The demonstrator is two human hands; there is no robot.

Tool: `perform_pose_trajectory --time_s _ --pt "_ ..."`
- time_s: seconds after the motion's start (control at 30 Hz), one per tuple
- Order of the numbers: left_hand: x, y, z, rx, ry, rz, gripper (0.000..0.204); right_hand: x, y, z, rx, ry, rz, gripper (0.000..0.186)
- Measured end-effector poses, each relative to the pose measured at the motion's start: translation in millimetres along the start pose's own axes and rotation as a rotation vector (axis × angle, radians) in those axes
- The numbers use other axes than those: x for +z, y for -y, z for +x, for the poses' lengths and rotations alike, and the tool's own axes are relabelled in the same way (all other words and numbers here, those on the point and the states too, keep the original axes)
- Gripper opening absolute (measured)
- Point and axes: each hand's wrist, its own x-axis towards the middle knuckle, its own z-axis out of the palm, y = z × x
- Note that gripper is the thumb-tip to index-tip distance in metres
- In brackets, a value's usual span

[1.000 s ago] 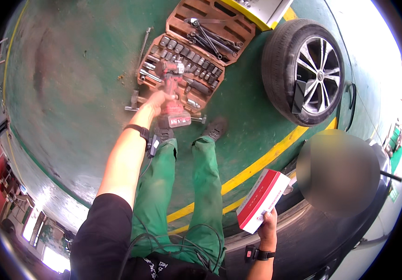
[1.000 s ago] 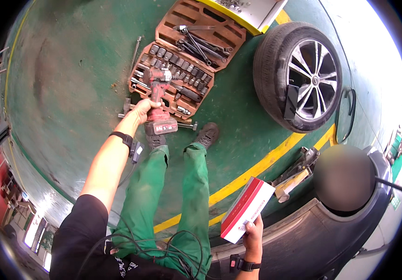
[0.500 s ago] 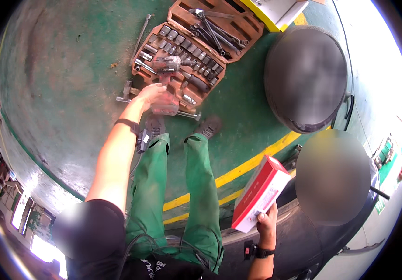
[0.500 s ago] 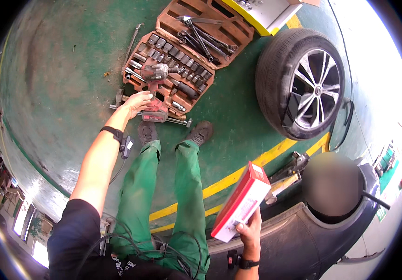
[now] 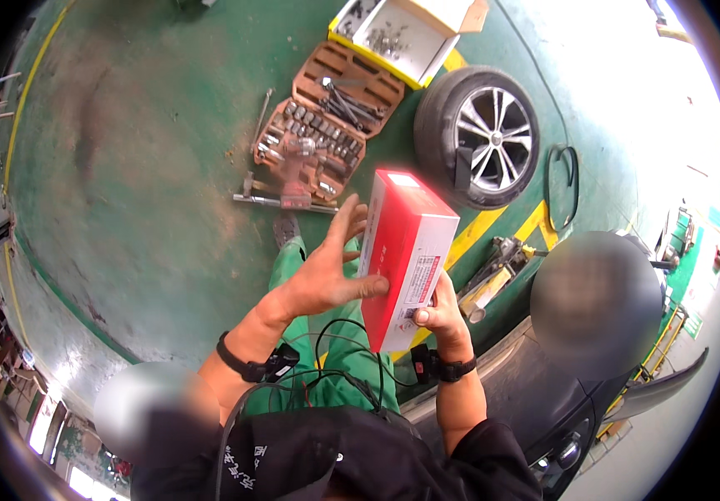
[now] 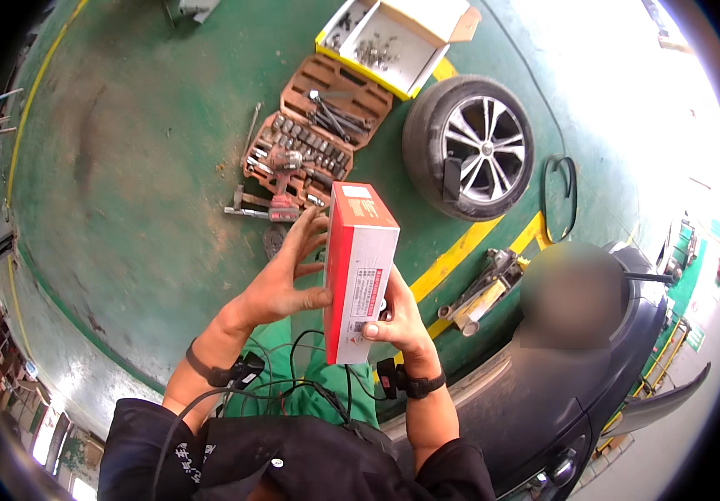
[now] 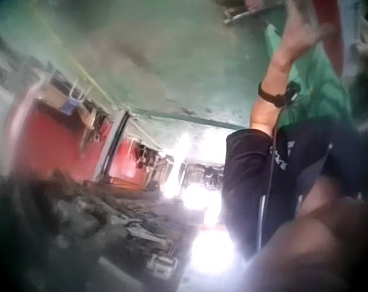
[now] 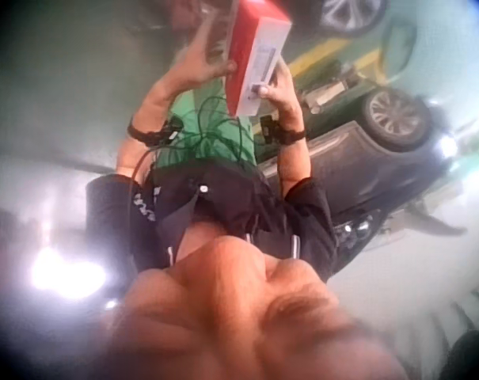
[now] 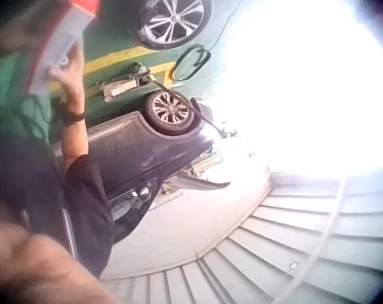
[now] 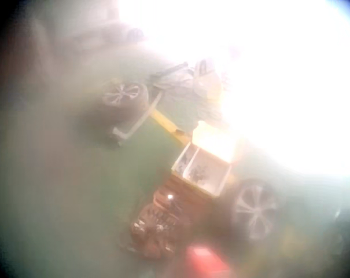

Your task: The person uses an impact wrench and a wrench to loosen components near a brake rotor, opens a box to retrieve parts, and uses a hammer on the assembly.

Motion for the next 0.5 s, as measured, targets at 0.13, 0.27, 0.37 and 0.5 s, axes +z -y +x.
perform_pose_trajectory --time_s 0.13,0.27,0.37,0.5 --pt "15.6 -52.7 -40.4 0.058 0.057 -0.109 0.112 35.9 50.1 -33.3 -0.161 0.038 -0.063 0.124" --pt "24.4 -65.5 -58.7 0.018 0.060 -0.556 0.087 81.8 115.7 -76.3 -0.248 -0.105 -0.601 0.123" --pt "47.1 -97.6 -75.1 0.330 0.076 -0.497 0.078 109.3 145.5 -103.2 -0.414 -0.181 -0.870 0.117" --pt "77.0 -135.0 -93.4 0.323 0.102 -0.928 0.075 131.7 162.9 -131.4 -0.542 -0.231 -0.927 0.111"
